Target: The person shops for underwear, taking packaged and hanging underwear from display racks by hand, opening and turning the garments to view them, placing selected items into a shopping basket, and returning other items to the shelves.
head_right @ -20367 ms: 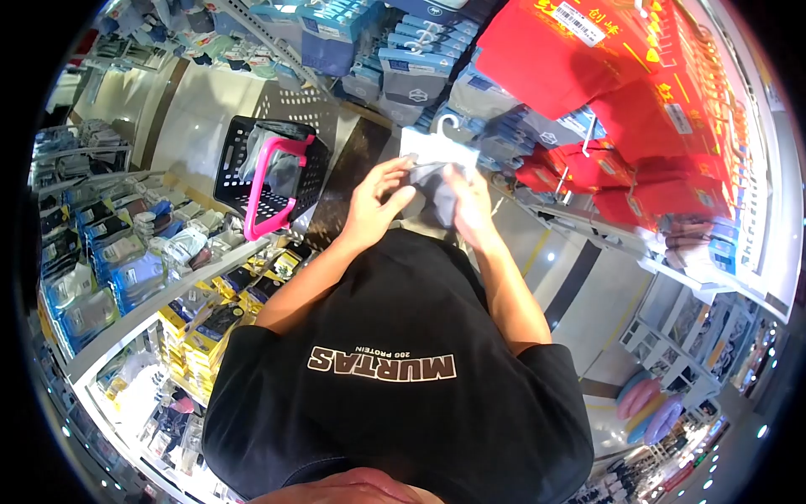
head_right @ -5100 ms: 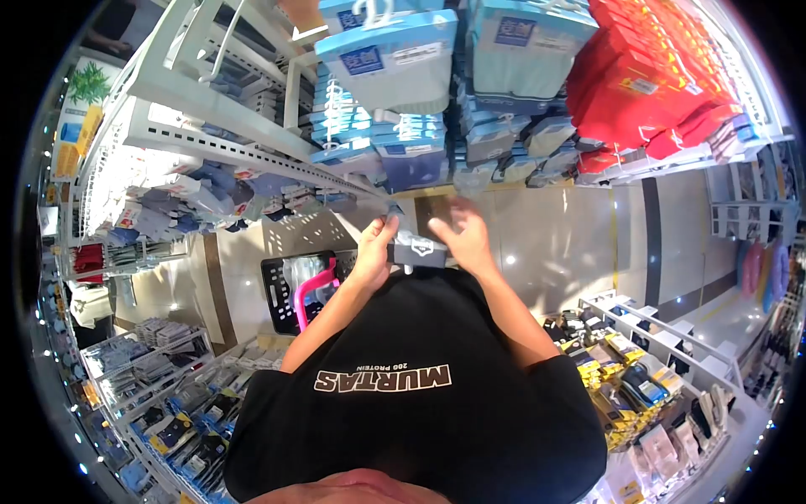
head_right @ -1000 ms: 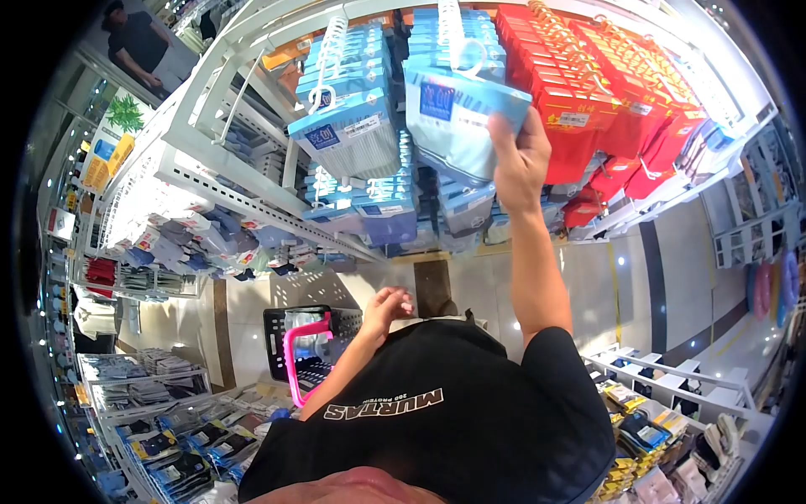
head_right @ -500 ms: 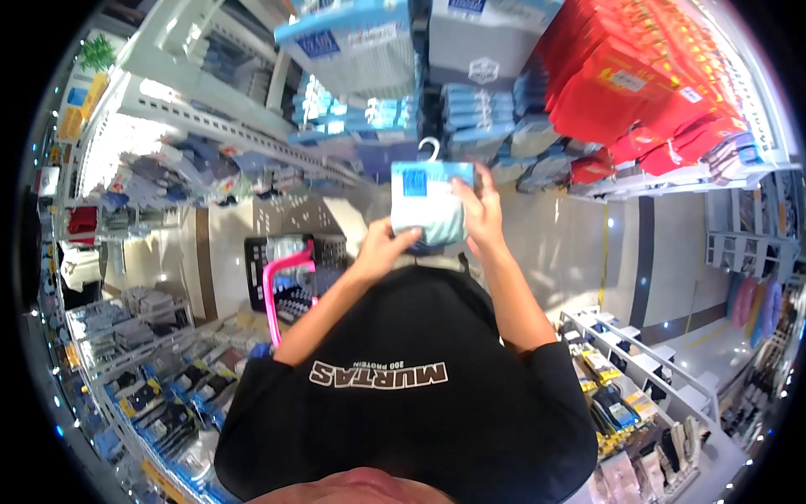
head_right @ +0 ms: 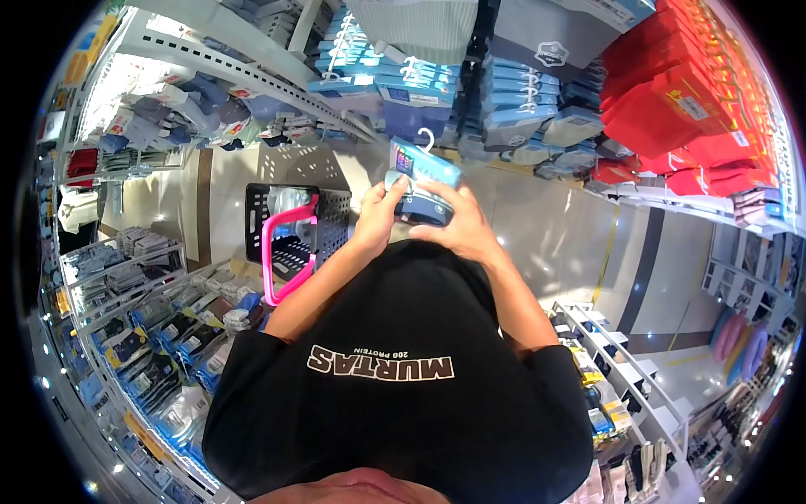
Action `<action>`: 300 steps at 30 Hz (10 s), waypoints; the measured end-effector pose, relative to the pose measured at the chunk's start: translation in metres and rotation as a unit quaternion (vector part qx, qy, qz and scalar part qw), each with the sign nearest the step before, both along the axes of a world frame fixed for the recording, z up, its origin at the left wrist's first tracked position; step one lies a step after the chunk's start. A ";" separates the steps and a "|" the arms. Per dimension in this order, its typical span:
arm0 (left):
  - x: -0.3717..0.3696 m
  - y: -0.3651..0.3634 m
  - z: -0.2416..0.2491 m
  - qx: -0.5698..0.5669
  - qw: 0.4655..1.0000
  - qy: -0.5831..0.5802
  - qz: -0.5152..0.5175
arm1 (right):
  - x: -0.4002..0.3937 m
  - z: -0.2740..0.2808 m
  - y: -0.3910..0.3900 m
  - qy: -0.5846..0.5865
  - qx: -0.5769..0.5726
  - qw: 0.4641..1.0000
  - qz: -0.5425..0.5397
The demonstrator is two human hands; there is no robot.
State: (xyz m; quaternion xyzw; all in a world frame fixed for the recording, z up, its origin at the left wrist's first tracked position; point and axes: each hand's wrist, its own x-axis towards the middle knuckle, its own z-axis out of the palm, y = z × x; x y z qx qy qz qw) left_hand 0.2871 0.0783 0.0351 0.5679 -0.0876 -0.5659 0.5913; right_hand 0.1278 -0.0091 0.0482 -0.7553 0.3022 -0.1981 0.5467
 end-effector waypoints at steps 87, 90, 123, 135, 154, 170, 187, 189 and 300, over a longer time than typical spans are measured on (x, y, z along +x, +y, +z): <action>-0.007 0.035 -0.051 -0.027 0.967 -0.183 -0.174 | -0.008 0.134 -0.171 -0.276 -0.232 0.906 -0.224; -0.005 0.039 -0.064 -0.039 0.972 -0.169 -0.158 | -0.004 0.116 -0.153 -0.209 -0.070 0.941 -0.255; 0.007 0.052 -0.059 -0.034 0.987 -0.116 -0.105 | 0.099 0.160 -0.120 -0.379 -0.044 0.920 -0.091; 0.006 0.012 0.032 -0.213 0.974 -0.027 -0.072 | 0.054 0.083 -0.053 -0.306 0.221 0.917 -0.128; -0.005 0.016 0.010 -0.136 0.985 0.103 -0.028 | 0.015 0.004 0.013 -0.045 -0.009 0.995 -0.091; -0.004 0.019 0.002 -0.108 0.989 0.091 0.034 | 0.015 0.005 0.008 -0.106 0.016 0.993 -0.044; -0.011 0.016 -0.007 -0.112 0.981 -0.157 -0.030 | 0.002 -0.017 0.006 0.012 0.063 0.996 -0.064; -0.011 0.019 -0.007 -0.104 0.985 -0.129 -0.042 | 0.004 -0.032 0.006 0.021 0.094 0.992 -0.079; -0.007 0.025 0.005 -0.058 0.997 0.007 0.040 | 0.011 0.006 0.001 0.005 -0.058 0.998 0.003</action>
